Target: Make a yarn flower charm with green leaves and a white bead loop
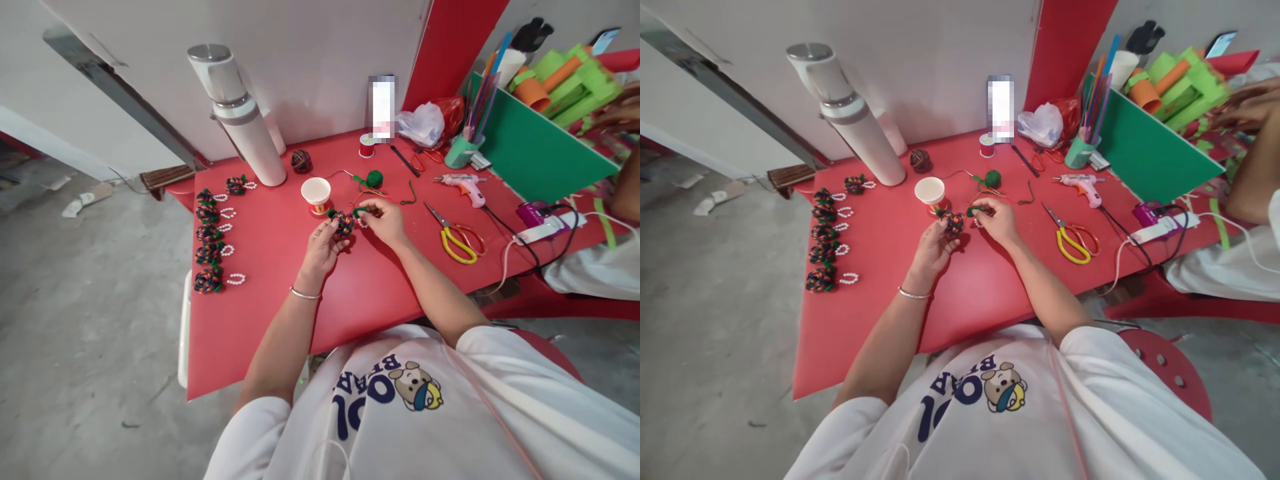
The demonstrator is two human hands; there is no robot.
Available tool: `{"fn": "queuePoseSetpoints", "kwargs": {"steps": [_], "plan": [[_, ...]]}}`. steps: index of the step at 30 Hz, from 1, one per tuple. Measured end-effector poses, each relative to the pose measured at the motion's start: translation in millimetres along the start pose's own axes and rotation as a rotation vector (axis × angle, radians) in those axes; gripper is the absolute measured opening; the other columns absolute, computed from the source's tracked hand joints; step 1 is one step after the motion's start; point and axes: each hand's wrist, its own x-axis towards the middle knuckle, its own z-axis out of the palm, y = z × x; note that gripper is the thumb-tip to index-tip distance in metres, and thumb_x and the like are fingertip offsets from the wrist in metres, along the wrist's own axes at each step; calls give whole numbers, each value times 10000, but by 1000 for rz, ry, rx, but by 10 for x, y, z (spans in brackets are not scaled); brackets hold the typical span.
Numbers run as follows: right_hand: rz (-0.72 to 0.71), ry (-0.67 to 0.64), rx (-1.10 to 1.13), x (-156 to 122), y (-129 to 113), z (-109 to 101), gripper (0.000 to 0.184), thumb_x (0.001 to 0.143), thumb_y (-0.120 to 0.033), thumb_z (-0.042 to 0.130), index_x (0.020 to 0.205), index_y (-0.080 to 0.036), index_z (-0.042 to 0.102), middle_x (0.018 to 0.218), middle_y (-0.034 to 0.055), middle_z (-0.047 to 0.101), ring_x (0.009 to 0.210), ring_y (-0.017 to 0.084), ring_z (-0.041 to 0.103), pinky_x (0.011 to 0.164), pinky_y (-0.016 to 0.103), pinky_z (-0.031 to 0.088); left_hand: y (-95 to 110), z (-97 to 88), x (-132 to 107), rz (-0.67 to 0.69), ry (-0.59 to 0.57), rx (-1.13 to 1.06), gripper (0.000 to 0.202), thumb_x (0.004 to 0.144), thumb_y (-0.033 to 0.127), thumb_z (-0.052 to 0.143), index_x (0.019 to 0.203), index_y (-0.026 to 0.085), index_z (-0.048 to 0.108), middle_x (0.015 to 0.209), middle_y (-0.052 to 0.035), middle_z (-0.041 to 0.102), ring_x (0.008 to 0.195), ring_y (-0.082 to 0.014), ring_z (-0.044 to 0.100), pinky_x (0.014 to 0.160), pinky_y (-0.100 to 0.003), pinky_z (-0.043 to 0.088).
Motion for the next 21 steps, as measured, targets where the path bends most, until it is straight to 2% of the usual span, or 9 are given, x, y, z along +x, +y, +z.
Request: {"fn": "queuePoseSetpoints", "kwargs": {"steps": [3,6,10,14,17,21], "plan": [[-83,12,-91,-51,-4,62,180,829,-334,786,973,-227,797,904,48,825,794,190,747,769,345,615,-9,28,-25,-24,-41,-10,247,818,276,896,927,168,703,882,-6,752,734,-113,723,624,-197,591],[-104,-1,-128,-98,-12,92,176,829,-326,795,983,-241,802,936,47,841,840,206,771,803,361,633,-15,56,-1,-27,1,-33,210,851,249,876,905,171,690,882,-1,756,756,-99,732,692,-192,613],[-12,-79,1,-113,-5,82,272,863,-479,791,998,-243,808,959,59,840,844,217,790,772,369,658,-10,48,87,-11,76,-97,186,882,265,854,966,183,710,924,-7,786,829,-98,769,754,-170,627],[103,-119,187,-88,16,60,471,834,-647,800,1082,-246,791,912,38,810,747,185,764,655,326,648,2,28,127,-46,46,-103,147,928,274,812,1026,195,735,1024,-29,813,990,-142,805,764,-161,641],[134,-118,273,-70,30,57,538,791,-679,840,1109,-249,783,862,18,787,718,170,744,610,295,629,10,29,119,-61,36,-117,94,959,260,776,1026,204,741,1058,-37,823,1067,-166,809,749,-154,643],[157,-118,319,-62,40,47,542,825,-696,807,1149,-262,773,937,26,792,757,167,742,598,283,614,18,28,113,-65,44,-159,47,990,221,724,1027,209,750,1091,-41,832,1115,-173,806,757,-150,646]]}}
